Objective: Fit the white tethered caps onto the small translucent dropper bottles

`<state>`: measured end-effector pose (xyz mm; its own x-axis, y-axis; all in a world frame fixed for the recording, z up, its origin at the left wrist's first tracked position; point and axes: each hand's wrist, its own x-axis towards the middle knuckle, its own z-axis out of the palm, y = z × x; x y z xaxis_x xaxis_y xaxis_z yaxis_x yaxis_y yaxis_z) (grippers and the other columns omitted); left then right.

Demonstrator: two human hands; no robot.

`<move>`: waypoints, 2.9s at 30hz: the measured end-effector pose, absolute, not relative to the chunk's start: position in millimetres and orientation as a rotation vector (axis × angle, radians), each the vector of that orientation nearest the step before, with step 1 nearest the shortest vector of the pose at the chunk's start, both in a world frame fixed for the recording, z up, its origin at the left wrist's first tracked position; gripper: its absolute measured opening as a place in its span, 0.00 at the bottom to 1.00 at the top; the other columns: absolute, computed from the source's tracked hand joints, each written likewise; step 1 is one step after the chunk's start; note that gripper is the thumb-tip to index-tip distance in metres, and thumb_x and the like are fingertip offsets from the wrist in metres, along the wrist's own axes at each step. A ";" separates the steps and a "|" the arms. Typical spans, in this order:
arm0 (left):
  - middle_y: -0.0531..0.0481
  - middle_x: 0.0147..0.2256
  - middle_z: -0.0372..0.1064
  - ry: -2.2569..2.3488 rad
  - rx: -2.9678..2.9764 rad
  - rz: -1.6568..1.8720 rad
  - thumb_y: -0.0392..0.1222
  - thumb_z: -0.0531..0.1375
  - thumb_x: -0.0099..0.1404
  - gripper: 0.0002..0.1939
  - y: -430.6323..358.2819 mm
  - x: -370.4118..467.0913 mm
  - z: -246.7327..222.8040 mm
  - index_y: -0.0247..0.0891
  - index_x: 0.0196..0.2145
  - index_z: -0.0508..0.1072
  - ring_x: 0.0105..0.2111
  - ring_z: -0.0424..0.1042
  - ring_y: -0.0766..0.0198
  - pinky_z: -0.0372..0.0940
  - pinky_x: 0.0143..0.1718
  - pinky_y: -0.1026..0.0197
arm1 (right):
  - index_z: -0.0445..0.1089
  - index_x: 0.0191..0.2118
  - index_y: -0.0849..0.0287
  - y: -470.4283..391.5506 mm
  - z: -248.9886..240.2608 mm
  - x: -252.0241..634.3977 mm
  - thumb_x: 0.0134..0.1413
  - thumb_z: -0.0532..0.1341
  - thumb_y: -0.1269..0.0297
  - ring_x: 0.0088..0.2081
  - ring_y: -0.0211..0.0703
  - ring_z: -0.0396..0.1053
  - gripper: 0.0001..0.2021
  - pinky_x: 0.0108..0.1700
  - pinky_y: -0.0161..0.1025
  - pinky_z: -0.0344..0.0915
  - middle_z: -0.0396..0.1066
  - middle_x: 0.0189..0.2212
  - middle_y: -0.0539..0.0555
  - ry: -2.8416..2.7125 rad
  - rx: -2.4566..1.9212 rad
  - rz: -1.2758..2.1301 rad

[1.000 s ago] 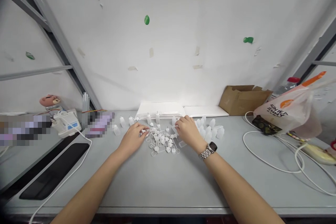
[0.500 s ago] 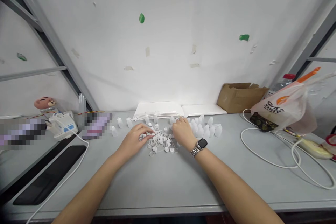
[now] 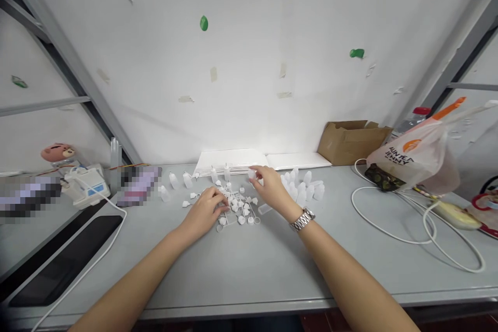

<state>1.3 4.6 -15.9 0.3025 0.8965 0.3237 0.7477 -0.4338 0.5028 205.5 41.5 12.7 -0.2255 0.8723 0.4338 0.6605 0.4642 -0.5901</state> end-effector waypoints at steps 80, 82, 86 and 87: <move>0.46 0.32 0.75 1.315 1.281 1.451 0.43 0.63 0.49 0.11 3.4 -5.4 9.5 0.35 0.31 0.75 0.34 0.73 0.59 0.64 0.40 0.57 | 0.62 0.28 0.59 0.0 10.8 165.3 0.37 0.68 0.58 0.24 0.36 0.69 0.16 0.32 0.37 0.63 0.74 0.26 0.51 -1.223 -0.917 1.485; 0.46 0.32 0.75 1.345 1.291 1.444 0.43 0.63 0.49 0.10 3.2 -4.2 9.2 0.35 0.30 0.75 0.35 0.72 0.58 0.64 0.41 0.57 | 0.62 0.28 0.58 0.2 9.0 164.9 0.36 0.68 0.58 0.24 0.37 0.69 0.16 0.31 0.37 0.63 0.74 0.25 0.50 -1.242 -0.895 1.491; 0.46 0.32 0.75 1.232 1.220 1.402 0.43 0.64 0.47 0.11 1.3 -1.8 10.9 0.35 0.29 0.75 0.36 0.72 0.59 0.64 0.41 0.57 | 0.62 0.28 0.58 1.9 4.8 164.7 0.37 0.67 0.57 0.24 0.37 0.69 0.15 0.31 0.37 0.63 0.74 0.25 0.50 -1.255 -0.894 1.477; 0.46 0.32 0.75 1.195 1.185 1.389 0.43 0.65 0.46 0.12 0.9 -1.6 11.3 0.35 0.29 0.75 0.35 0.72 0.59 0.64 0.41 0.57 | 0.62 0.28 0.58 2.3 4.5 164.7 0.37 0.67 0.57 0.24 0.37 0.69 0.15 0.31 0.38 0.63 0.74 0.25 0.50 -1.253 -0.899 1.468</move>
<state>-1.6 0.9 11.3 -0.1099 0.9893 0.0956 -0.0534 -0.1019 0.9934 164.7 2.3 4.5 -0.2569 0.9650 0.0537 -0.2044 0.0000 -0.9789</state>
